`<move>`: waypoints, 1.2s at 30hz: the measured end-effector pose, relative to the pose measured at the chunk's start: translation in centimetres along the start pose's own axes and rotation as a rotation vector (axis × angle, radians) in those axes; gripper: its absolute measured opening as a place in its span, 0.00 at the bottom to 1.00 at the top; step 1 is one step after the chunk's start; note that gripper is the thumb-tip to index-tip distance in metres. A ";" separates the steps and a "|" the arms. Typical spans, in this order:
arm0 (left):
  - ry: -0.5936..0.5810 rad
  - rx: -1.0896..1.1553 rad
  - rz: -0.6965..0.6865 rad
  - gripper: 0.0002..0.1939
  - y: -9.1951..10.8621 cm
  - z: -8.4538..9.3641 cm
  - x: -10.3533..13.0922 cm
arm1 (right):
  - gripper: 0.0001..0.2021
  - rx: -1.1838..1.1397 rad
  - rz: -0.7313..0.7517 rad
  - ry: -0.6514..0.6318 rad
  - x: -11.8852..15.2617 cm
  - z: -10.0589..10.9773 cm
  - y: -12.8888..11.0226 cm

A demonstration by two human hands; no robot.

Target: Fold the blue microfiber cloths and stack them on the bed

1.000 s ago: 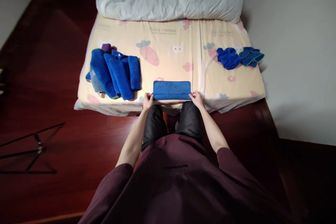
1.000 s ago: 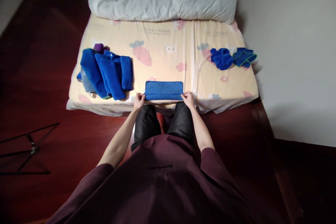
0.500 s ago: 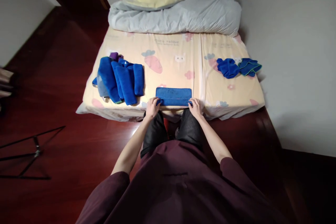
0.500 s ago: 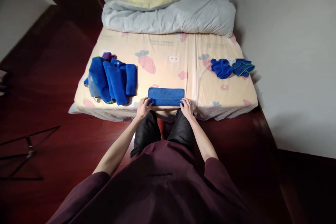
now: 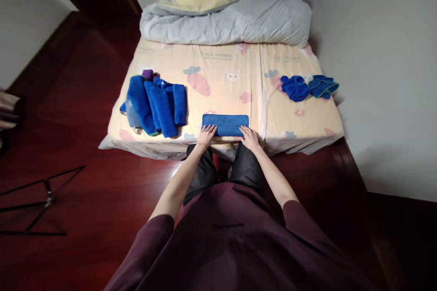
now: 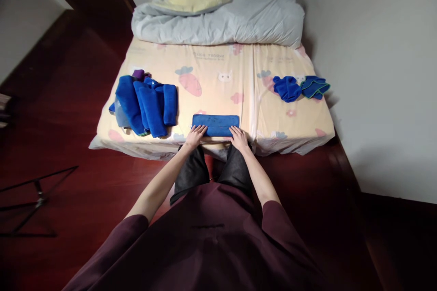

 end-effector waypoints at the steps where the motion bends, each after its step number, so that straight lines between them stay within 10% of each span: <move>1: -0.007 -0.015 -0.001 0.42 0.0 0.1 -0.2 | 0.29 0.006 -0.013 -0.007 -0.2 0.1 0.0; 18: -0.121 0.217 0.083 0.31 -2.2 2.2 1.3 | 0.21 -0.035 -0.079 -0.079 0.3 2.4 0.9; 28: 0.217 0.698 0.369 0.20 -5.1 1.5 2.2 | 0.14 -0.616 -0.239 0.139 -0.9 1.2 3.8; 36: 0.272 0.619 0.515 0.12 -4.7 1.1 1.7 | 0.13 -0.553 -0.304 0.202 -1.0 1.2 3.3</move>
Point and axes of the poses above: each hand's wrist, its own x-axis away from the middle knuckle, its own z-axis out of the back of the hand, y = z × x, the point moved 2 cm from there along -x, towards the middle knuckle, and after that the axes turned 4 degrees about -y, right-handed, at the moved point
